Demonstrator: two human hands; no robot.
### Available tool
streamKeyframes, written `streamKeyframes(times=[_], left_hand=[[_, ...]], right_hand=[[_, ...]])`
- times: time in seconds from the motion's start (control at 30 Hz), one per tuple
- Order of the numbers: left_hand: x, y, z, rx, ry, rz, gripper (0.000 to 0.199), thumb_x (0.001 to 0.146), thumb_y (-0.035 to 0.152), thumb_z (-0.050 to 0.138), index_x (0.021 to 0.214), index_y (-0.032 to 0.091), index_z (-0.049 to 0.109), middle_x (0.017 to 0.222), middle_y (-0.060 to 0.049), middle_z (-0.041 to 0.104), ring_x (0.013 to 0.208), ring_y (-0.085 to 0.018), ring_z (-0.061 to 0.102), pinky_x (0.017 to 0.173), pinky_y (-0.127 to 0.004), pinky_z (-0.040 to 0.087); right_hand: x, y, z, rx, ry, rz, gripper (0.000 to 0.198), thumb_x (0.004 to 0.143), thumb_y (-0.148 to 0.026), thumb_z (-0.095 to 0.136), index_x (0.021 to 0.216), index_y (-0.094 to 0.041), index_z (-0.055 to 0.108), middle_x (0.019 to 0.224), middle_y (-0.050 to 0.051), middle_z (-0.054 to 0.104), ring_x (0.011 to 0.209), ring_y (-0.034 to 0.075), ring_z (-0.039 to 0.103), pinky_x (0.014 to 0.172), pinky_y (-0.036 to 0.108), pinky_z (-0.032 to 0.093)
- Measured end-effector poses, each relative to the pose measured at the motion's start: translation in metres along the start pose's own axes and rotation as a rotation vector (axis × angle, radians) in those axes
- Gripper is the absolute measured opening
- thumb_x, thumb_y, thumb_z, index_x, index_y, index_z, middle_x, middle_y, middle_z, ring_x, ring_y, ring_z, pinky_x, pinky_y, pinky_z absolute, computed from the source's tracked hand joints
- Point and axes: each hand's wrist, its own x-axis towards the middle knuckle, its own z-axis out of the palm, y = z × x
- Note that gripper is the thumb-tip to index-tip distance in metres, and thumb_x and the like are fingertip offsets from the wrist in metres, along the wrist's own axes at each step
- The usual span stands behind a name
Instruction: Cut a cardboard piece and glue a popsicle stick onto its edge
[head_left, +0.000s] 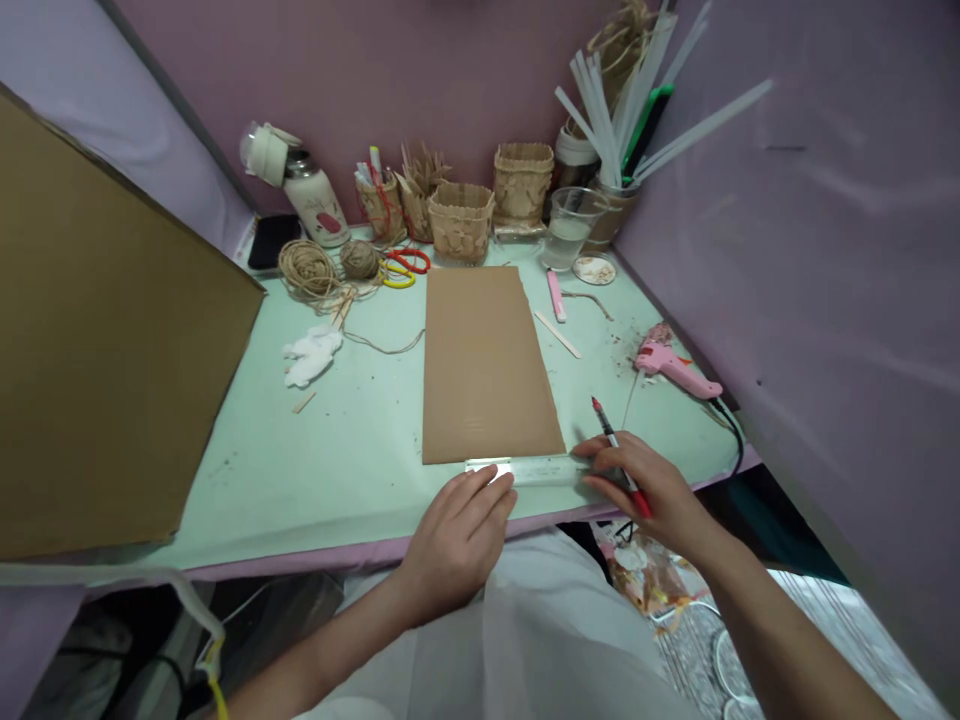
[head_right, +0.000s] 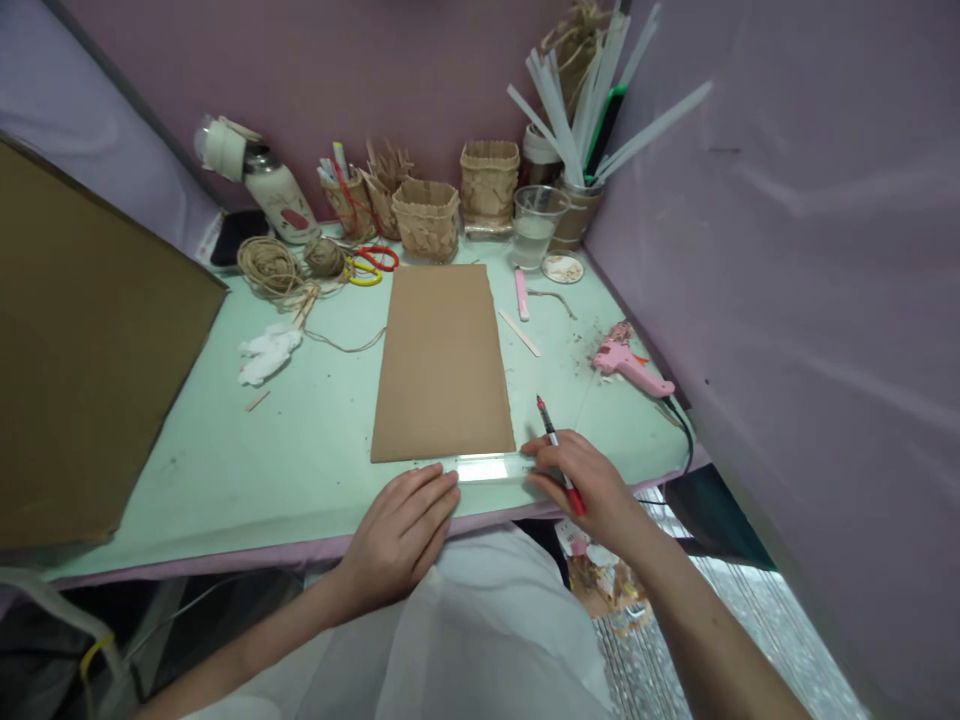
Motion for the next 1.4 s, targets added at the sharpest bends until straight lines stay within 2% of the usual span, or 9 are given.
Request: streamKeyframes(times=[0.33, 0.67, 0.83, 1.07, 1.23, 1.4], left_hand=[[-0.004, -0.002, 0.002, 0.042, -0.076, -0.048, 0.033, 0.086, 0.007, 0.054, 0.118, 0.007, 0.06, 0.123, -0.016, 0.064, 0.122, -0.03, 0.052, 0.099, -0.047, 0.047], [0.0, 0.002, 0.004, 0.089, -0.093, -0.104, 0.034, 0.088, 0.01, 0.052, 0.122, 0.008, 0.059, 0.125, -0.015, 0.063, 0.117, -0.028, 0.054, 0.095, -0.044, 0.049], [0.006, 0.001, 0.01, 0.073, -0.08, -0.144, 0.034, 0.09, 0.007, 0.049, 0.123, 0.008, 0.058, 0.119, -0.015, 0.065, 0.11, -0.026, 0.055, 0.092, -0.041, 0.05], [0.013, -0.003, 0.01, 0.035, -0.082, -0.142, 0.032, 0.092, 0.008, 0.046, 0.122, 0.006, 0.058, 0.118, -0.016, 0.064, 0.107, -0.026, 0.053, 0.089, -0.042, 0.051], [0.016, -0.004, 0.009, 0.041, -0.057, -0.131, 0.033, 0.094, 0.009, 0.042, 0.122, 0.009, 0.06, 0.116, -0.015, 0.066, 0.104, -0.025, 0.054, 0.086, -0.041, 0.052], [0.011, -0.004, 0.011, 0.035, -0.06, -0.103, 0.036, 0.092, 0.006, 0.042, 0.123, 0.008, 0.059, 0.119, -0.015, 0.065, 0.109, -0.026, 0.054, 0.09, -0.042, 0.051]], right_hand=[[0.004, 0.003, 0.006, -0.037, -0.006, -0.011, 0.011, 0.091, -0.016, 0.057, 0.092, -0.024, 0.05, 0.105, 0.006, 0.067, 0.096, 0.02, 0.061, 0.08, 0.033, 0.05], [0.006, -0.001, 0.006, -0.105, -0.053, -0.05, 0.012, 0.092, -0.012, 0.053, 0.095, -0.024, 0.052, 0.107, 0.007, 0.067, 0.098, 0.021, 0.06, 0.081, 0.036, 0.052], [0.007, -0.003, 0.006, -0.151, -0.063, -0.083, 0.014, 0.091, -0.011, 0.054, 0.098, -0.023, 0.051, 0.106, 0.008, 0.067, 0.1, 0.022, 0.058, 0.083, 0.038, 0.052], [0.006, -0.005, 0.006, -0.194, -0.046, -0.092, 0.014, 0.091, -0.01, 0.054, 0.097, -0.022, 0.051, 0.107, 0.009, 0.068, 0.1, 0.022, 0.057, 0.082, 0.038, 0.052], [0.006, -0.007, 0.005, -0.277, -0.024, -0.109, 0.011, 0.093, -0.012, 0.052, 0.098, -0.021, 0.054, 0.107, 0.01, 0.069, 0.098, 0.023, 0.06, 0.082, 0.04, 0.055], [0.001, -0.006, 0.007, -0.301, 0.008, -0.119, 0.014, 0.093, -0.013, 0.05, 0.099, -0.023, 0.058, 0.11, 0.009, 0.071, 0.101, 0.023, 0.062, 0.085, 0.042, 0.056]])
